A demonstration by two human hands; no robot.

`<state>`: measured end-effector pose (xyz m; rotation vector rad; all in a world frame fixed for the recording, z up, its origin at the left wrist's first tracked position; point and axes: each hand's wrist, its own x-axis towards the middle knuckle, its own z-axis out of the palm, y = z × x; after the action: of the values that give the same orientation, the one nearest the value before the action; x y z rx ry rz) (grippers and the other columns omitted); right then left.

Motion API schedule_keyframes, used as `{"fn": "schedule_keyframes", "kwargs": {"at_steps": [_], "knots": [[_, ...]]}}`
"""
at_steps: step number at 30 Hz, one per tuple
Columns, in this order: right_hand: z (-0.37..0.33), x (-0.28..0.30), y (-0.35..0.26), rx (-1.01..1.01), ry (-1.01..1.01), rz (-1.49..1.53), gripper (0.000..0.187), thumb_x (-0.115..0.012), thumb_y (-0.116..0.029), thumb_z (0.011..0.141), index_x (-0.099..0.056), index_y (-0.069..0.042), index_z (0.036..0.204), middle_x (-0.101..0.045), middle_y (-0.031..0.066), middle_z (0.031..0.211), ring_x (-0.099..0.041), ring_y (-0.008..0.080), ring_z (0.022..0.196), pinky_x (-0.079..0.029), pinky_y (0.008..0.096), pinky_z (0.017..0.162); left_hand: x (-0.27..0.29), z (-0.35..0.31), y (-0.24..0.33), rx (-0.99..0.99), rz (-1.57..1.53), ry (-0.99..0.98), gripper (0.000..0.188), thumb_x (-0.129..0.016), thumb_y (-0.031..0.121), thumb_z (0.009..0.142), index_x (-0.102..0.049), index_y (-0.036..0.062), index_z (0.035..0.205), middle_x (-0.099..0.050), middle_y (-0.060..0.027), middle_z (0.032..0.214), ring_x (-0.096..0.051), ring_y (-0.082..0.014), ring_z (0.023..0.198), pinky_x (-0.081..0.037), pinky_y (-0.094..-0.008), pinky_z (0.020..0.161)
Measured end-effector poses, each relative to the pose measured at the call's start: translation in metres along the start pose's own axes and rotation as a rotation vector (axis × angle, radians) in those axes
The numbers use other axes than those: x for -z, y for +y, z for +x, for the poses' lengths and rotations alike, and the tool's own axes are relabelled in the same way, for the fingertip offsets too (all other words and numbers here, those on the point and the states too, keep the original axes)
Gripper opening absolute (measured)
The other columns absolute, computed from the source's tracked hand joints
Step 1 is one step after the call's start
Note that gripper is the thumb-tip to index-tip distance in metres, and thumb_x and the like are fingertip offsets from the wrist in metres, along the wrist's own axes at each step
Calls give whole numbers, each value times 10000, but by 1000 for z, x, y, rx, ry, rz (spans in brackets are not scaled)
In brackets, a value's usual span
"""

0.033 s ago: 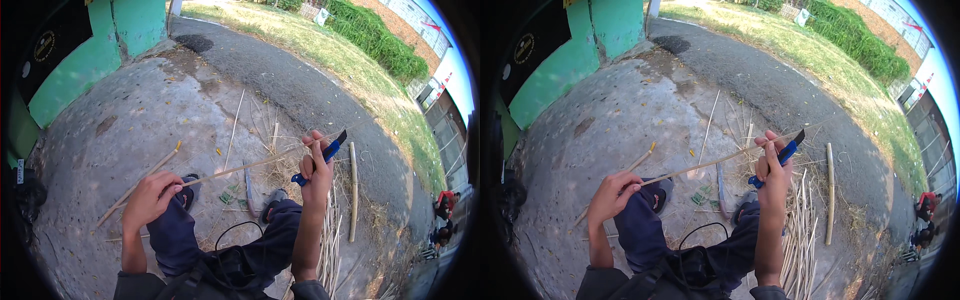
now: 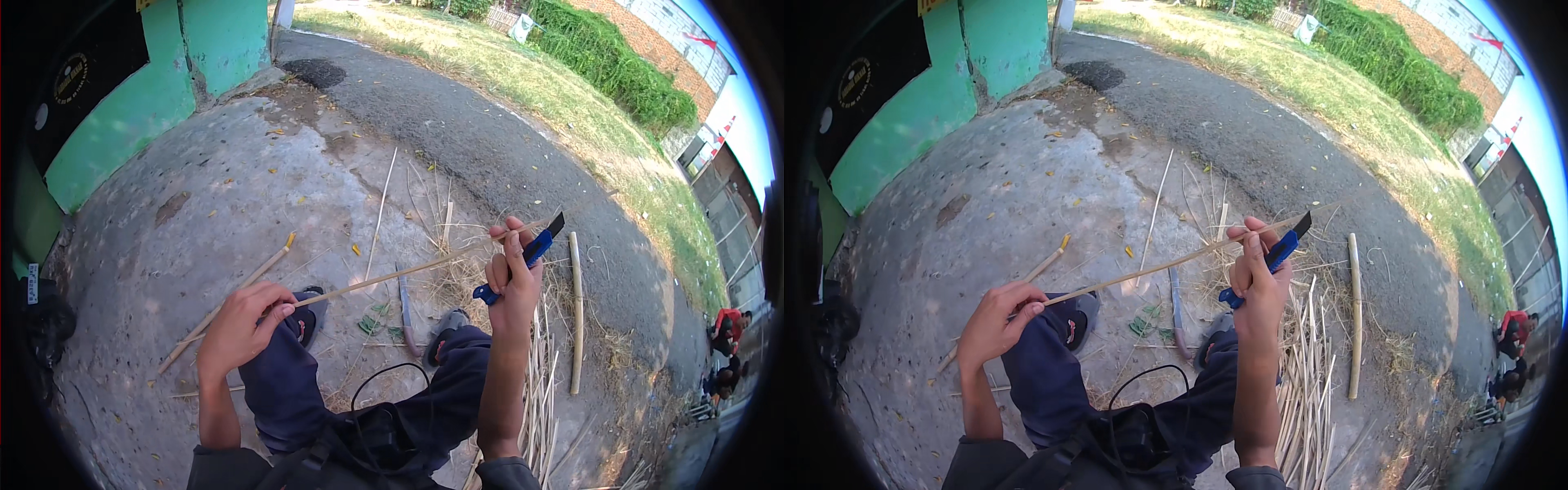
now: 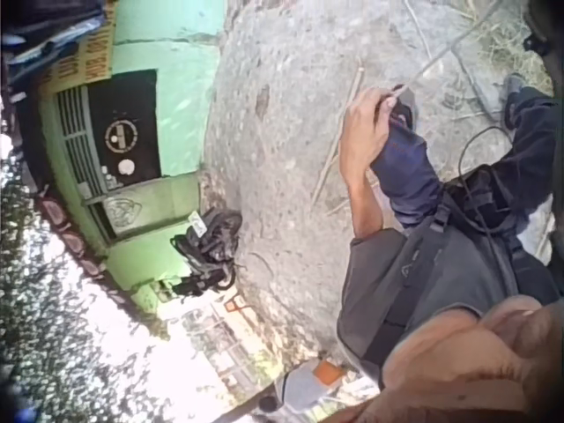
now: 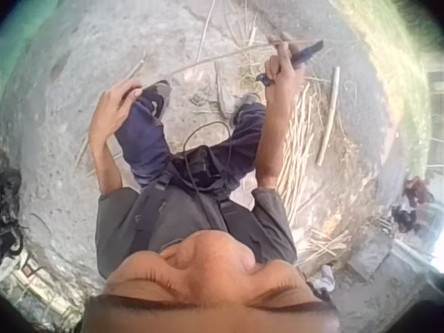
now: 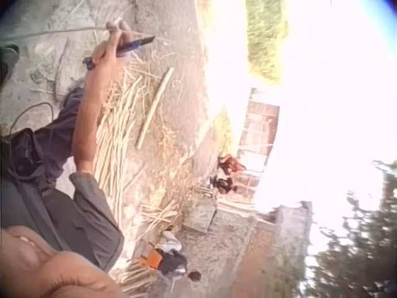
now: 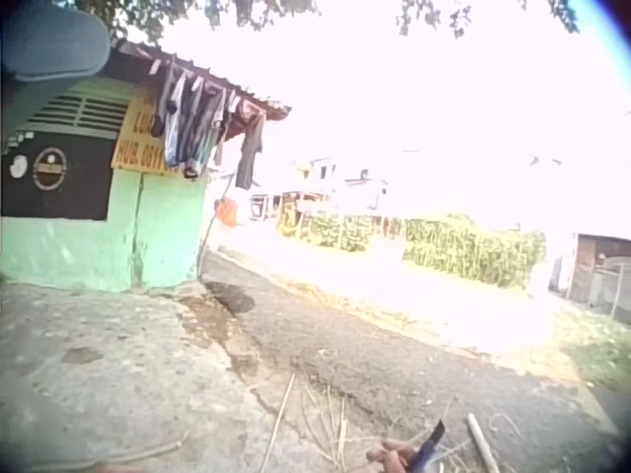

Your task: The person whittles thin bamboo sticks with a small utility knife, shaving down the ends and sides to sharpen or smooth them.

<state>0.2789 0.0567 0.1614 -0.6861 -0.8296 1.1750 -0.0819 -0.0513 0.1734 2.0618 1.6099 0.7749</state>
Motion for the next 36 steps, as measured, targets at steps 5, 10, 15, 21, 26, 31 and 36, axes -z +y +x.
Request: {"fn": "schedule_keyframes", "kwargs": {"at_steps": [5,10,15,21,26,31,36], "knots": [[-17,-30,8,35,-78,-23,188,-672,-130,1063,-655,-33,1222,-746,176,1038,-363,10,474,-277,210,443,2,1,28,-49,-90,87,334,-757,253,967,-688,9,1185,-695,-152,1109,-723,-314,969,-554,-418,882],[-46,-69,17,-83,-65,-38,189,-699,-137,1046,-660,-44,1206,-754,167,995,-376,13,464,-280,209,445,-23,14,75,-178,-261,196,286,-747,222,990,-687,8,1169,-708,-138,1071,-724,-255,875,-569,-381,787],[-57,-97,21,-59,-218,-327,435,-637,-249,1079,-598,56,1386,-746,73,970,-390,-6,563,-267,208,501,-46,6,62,-73,-556,190,155,-631,35,1023,-706,-14,1149,-713,-122,814,-676,-155,628,-525,-317,599],[-74,-58,35,249,-489,-966,417,-592,-335,1060,-645,-17,1324,-678,130,795,-618,224,637,-448,368,605,-62,-3,50,-2,-541,271,185,-626,77,1042,-731,-11,1166,-738,-127,765,-719,-158,655,-534,-302,611],[-85,-53,45,330,-578,-1246,238,-691,-267,1012,-659,-57,1118,-664,168,764,-681,378,647,-494,436,578,-74,-11,48,86,-533,244,193,-652,91,1040,-732,-21,1175,-767,-155,831,-766,-175,725,-545,-296,623],[-83,-38,60,341,-645,-1263,257,-722,-295,992,-657,-58,1068,-645,150,721,-658,372,607,-483,430,556,-104,-13,41,21,-486,465,177,-684,38,1009,-749,-27,1160,-743,-157,821,-745,-190,688,-525,-298,584],[-80,-33,65,436,-634,-1273,273,-743,-322,975,-673,-63,1023,-627,126,687,-636,337,570,-467,412,537,-112,-15,41,14,-382,484,173,-698,71,1007,-753,-3,1153,-725,-147,832,-707,-247,655,-512,-346,568]]}}
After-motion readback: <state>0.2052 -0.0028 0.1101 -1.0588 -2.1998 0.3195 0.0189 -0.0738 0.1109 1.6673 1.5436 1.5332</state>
